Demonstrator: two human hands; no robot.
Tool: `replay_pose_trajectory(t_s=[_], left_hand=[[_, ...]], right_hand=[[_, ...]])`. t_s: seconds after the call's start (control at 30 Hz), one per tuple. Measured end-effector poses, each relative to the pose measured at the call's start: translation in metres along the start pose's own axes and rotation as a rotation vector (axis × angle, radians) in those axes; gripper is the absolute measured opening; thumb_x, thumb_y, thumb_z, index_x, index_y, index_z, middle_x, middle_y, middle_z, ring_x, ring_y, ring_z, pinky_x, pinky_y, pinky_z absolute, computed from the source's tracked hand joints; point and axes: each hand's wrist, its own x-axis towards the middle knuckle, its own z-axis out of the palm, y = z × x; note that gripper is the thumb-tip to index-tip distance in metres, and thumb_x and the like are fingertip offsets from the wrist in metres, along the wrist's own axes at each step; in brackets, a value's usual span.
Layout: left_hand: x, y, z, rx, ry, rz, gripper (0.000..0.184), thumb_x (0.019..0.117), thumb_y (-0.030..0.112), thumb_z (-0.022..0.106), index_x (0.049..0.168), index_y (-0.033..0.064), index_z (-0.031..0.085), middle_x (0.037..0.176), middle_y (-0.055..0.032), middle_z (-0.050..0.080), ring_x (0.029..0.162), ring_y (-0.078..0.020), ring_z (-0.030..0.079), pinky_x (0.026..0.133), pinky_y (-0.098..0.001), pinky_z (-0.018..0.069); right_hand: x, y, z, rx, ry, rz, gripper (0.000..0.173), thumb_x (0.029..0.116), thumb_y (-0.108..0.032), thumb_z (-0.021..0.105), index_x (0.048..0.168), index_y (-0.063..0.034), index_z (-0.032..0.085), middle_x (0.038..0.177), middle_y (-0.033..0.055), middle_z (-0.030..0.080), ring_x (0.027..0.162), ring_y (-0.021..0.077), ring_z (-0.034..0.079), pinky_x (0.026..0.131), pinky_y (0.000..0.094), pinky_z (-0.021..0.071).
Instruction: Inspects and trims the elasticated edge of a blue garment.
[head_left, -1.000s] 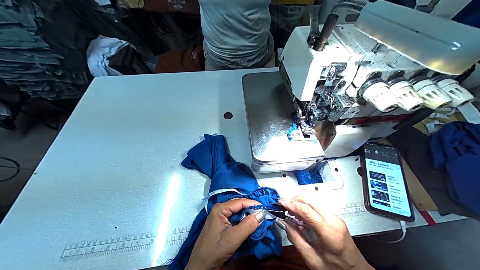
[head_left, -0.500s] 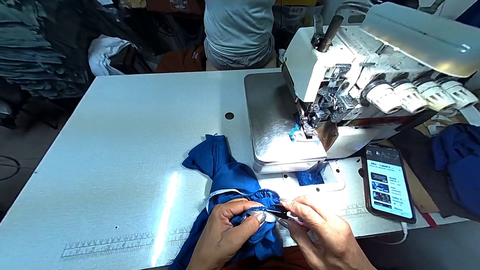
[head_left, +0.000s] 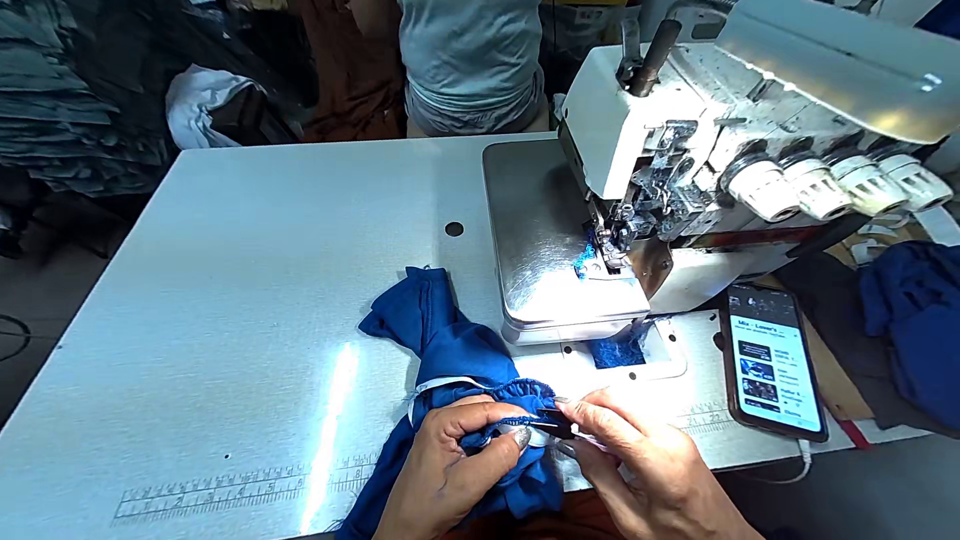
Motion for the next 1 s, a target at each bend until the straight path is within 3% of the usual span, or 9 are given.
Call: replay_pose_trajectory(t_s=[0.3, 0.6, 0.77, 1.0], left_hand=[[-0.001, -0.002, 0.000, 0.024, 0.006, 0.018, 0.016, 0.0904, 0.019, 0.068, 0.094, 0.0112, 0.081, 0.088, 0.0050, 0.073, 0.087, 0.0007, 0.067, 0.077, -0.0155, 0.0549], [0.001, -0.002, -0.005, 0.008, -0.064, 0.018, 0.016, 0.0922, 0.020, 0.067, 0.093, 0.0107, 0.080, 0.089, 0.0056, 0.073, 0.088, 0.0017, 0.066, 0.079, -0.0148, 0.0540], [0.001, -0.002, -0.007, -0.015, -0.090, 0.016, 0.017, 0.0934, 0.022, 0.066, 0.091, 0.0109, 0.079, 0.085, 0.0066, 0.071, 0.086, 0.0024, 0.064, 0.077, -0.0138, 0.0526], [0.000, -0.003, -0.003, 0.014, -0.064, 0.026, 0.018, 0.0922, 0.022, 0.067, 0.087, 0.0106, 0.079, 0.081, 0.0069, 0.069, 0.083, 0.0027, 0.063, 0.075, -0.0132, 0.0515]], right_hand=[[0.000, -0.004, -0.001, -0.026, -0.006, 0.020, 0.024, 0.0998, -0.018, 0.057, 0.115, -0.0071, 0.071, 0.093, 0.0079, 0.068, 0.075, 0.0079, 0.062, 0.065, 0.0179, 0.0505], [0.001, 0.005, 0.001, 0.050, -0.031, -0.030, 0.023, 0.1034, -0.019, 0.054, 0.117, -0.0093, 0.071, 0.096, 0.0073, 0.070, 0.084, 0.0085, 0.066, 0.072, 0.0198, 0.0535], [0.002, 0.006, 0.003, 0.080, -0.040, -0.083, 0.022, 0.1048, -0.013, 0.052, 0.116, -0.0059, 0.070, 0.099, 0.0089, 0.071, 0.089, 0.0103, 0.067, 0.077, 0.0199, 0.0539], [-0.005, 0.004, 0.013, 0.080, 0.021, -0.138, 0.021, 0.1045, -0.009, 0.051, 0.114, -0.0023, 0.069, 0.094, 0.0118, 0.070, 0.086, 0.0130, 0.067, 0.075, 0.0196, 0.0537]])
